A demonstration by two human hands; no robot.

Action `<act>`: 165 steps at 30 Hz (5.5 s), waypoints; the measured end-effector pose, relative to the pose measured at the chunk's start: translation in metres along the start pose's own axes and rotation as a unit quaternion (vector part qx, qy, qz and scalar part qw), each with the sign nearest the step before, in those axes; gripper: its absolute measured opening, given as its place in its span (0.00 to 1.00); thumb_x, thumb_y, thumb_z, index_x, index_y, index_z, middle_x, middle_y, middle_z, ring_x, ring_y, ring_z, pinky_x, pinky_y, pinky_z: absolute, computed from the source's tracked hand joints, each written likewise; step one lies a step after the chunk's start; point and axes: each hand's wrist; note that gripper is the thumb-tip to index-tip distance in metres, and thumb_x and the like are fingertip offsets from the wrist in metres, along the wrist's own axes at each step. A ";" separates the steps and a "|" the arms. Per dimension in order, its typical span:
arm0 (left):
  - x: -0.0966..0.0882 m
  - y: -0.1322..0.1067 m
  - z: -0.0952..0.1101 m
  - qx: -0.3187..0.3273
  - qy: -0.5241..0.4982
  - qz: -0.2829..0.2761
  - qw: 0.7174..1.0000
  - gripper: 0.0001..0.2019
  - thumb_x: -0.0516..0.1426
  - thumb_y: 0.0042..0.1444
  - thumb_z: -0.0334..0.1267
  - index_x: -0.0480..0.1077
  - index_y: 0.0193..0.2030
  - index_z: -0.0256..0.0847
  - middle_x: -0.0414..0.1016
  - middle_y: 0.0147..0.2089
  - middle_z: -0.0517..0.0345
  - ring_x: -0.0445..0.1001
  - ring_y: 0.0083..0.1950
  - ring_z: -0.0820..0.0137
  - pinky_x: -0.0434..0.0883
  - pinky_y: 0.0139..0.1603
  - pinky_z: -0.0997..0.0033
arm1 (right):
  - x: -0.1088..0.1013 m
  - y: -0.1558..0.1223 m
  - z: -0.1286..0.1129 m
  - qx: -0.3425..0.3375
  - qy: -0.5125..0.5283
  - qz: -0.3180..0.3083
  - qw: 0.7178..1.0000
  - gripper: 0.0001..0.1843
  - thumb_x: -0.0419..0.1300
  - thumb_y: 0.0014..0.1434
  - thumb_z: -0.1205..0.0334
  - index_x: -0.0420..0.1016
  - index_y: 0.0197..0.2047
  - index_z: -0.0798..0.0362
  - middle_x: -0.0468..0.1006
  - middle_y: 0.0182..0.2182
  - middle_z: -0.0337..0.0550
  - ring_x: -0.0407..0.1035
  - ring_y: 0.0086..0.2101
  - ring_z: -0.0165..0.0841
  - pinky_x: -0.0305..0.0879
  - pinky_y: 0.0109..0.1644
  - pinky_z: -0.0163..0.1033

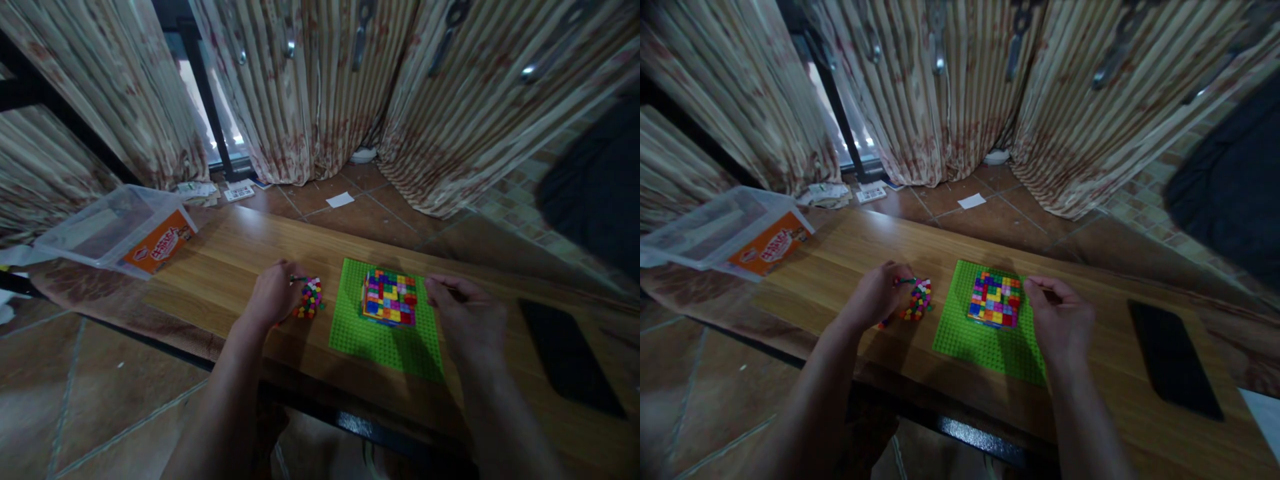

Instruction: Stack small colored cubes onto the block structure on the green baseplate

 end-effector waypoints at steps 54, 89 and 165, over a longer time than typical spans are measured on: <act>0.035 -0.011 0.045 0.229 -0.146 0.002 0.962 0.07 0.57 0.61 0.29 0.75 0.42 0.42 0.82 0.41 0.58 0.81 0.43 0.68 0.74 0.43 0.69 | -0.012 0.002 0.006 -0.200 -0.105 -0.220 0.949 0.08 0.63 0.60 0.57 0.84 0.34 0.49 0.79 0.36 0.44 0.75 0.35 0.36 0.70 0.42 0.43; 0.037 -0.011 0.046 0.236 -0.113 0.000 0.965 0.08 0.57 0.61 0.29 0.75 0.43 0.41 0.82 0.41 0.56 0.81 0.43 0.66 0.76 0.45 0.67 | -0.005 -0.006 -0.001 -0.253 -0.187 -0.176 0.933 0.12 0.57 0.62 0.60 0.80 0.31 0.50 0.78 0.35 0.44 0.74 0.35 0.36 0.68 0.41 0.41; 0.051 -0.015 0.069 0.127 -0.208 -0.030 0.969 0.13 0.56 0.61 0.30 0.75 0.51 0.41 0.83 0.48 0.57 0.81 0.43 0.69 0.78 0.49 0.67 | -0.009 0.008 0.017 -0.189 -0.049 -0.207 0.959 0.06 0.64 0.59 0.59 0.82 0.32 0.48 0.79 0.34 0.41 0.74 0.36 0.35 0.69 0.40 0.41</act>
Point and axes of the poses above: each hand's wrist, its own y-axis towards the middle knuckle, its own x-axis out of the palm, z = x × y
